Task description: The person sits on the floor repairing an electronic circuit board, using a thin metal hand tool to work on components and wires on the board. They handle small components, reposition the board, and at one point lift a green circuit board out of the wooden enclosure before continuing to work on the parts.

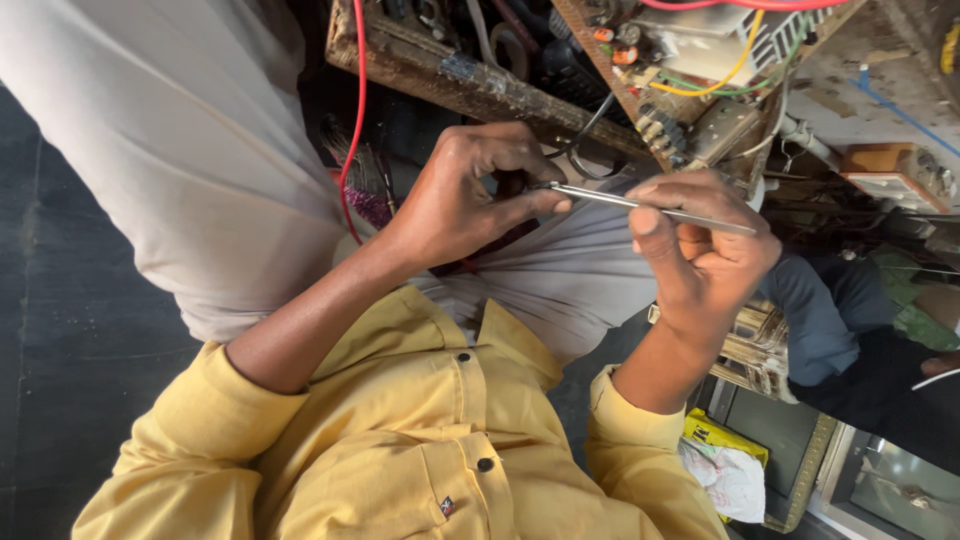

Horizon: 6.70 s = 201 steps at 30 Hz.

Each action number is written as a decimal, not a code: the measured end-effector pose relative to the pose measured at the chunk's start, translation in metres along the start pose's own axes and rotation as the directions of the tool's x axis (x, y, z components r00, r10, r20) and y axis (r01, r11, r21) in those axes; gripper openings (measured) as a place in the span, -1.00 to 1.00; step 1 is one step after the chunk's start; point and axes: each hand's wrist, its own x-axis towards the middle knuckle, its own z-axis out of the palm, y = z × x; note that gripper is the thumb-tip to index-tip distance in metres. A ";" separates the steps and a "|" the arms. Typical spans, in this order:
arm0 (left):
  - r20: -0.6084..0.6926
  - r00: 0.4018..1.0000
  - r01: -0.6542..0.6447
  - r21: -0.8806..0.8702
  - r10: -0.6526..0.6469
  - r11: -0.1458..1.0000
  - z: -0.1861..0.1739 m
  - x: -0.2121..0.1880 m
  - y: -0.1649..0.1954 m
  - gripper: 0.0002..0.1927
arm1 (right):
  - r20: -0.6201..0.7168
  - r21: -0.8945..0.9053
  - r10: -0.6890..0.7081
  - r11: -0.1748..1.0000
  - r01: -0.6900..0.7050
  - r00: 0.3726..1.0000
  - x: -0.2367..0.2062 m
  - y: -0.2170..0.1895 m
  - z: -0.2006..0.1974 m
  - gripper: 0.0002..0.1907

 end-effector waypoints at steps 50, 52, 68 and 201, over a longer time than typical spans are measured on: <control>0.144 0.940 0.328 -0.129 -0.309 0.936 0.006 0.003 0.000 -0.59 | 0.153 -0.605 -0.573 0.590 0.535 0.805 0.074 -0.013 0.003 -0.79; 0.146 0.941 0.324 -0.115 -0.307 0.939 0.005 0.003 0.001 -0.59 | 0.156 -0.603 -0.574 0.590 0.537 0.804 0.074 -0.013 0.003 -0.79; 0.154 0.947 0.301 -0.106 -0.283 0.948 0.005 0.005 0.003 -0.58 | 0.195 -0.637 -0.563 0.550 0.540 0.803 0.073 -0.015 0.001 -0.79; 0.197 0.970 0.226 -0.509 -0.143 0.831 0.011 0.014 -0.006 0.05 | 0.108 -0.566 -0.574 0.636 0.525 0.812 0.069 -0.011 -0.004 -0.86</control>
